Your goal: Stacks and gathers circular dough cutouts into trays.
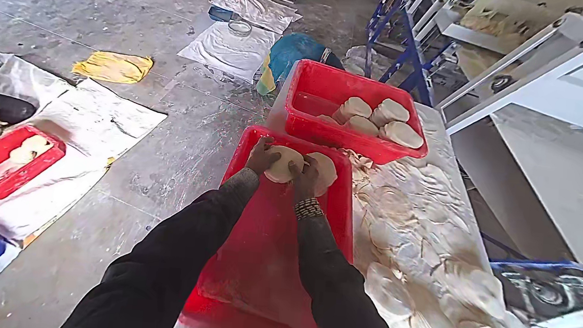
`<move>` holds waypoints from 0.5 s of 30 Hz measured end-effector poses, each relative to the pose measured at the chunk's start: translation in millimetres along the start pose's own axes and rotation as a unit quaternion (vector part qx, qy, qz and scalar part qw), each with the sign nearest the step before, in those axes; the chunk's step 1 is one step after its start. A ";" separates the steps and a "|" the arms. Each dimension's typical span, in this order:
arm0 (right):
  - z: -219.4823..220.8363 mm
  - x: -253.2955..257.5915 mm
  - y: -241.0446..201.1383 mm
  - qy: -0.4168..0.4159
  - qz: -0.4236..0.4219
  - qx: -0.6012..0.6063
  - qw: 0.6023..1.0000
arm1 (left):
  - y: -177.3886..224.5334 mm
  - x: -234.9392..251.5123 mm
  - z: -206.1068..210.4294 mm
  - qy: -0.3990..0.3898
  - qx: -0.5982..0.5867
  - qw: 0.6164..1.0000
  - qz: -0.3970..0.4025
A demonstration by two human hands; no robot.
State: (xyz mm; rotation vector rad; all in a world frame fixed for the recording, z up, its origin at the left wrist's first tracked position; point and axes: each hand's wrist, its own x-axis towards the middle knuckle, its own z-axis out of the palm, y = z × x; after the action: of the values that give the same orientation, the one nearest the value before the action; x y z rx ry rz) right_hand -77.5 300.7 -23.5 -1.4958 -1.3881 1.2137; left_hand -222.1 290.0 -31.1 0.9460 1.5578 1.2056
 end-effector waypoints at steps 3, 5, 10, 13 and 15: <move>16.7 16.6 8.7 0.003 0.013 -0.149 0.989 | -24.9 38.2 -0.7 -0.030 0.062 0.998 0.011; 24.3 14.1 8.7 -0.001 0.012 -0.239 0.971 | -33.6 46.8 4.0 -0.032 0.114 0.993 -0.009; 3.5 -17.5 -6.1 -0.080 0.005 -0.283 0.956 | -29.3 32.2 14.2 0.001 0.193 0.981 -0.033; -40.7 -54.0 -3.4 -0.089 -0.033 -0.226 0.970 | -27.4 17.4 8.1 -0.038 0.222 0.974 -0.013; -85.0 -87.9 -0.1 -0.106 -0.049 -0.184 0.976 | -23.1 -2.6 0.5 -0.036 0.222 0.974 -0.001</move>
State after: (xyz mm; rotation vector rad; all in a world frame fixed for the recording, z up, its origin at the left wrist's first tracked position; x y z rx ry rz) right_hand 7.3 220.4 12.6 -1.5524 -1.8897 1.1214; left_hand -221.7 282.4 -53.0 1.2561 1.8056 0.8215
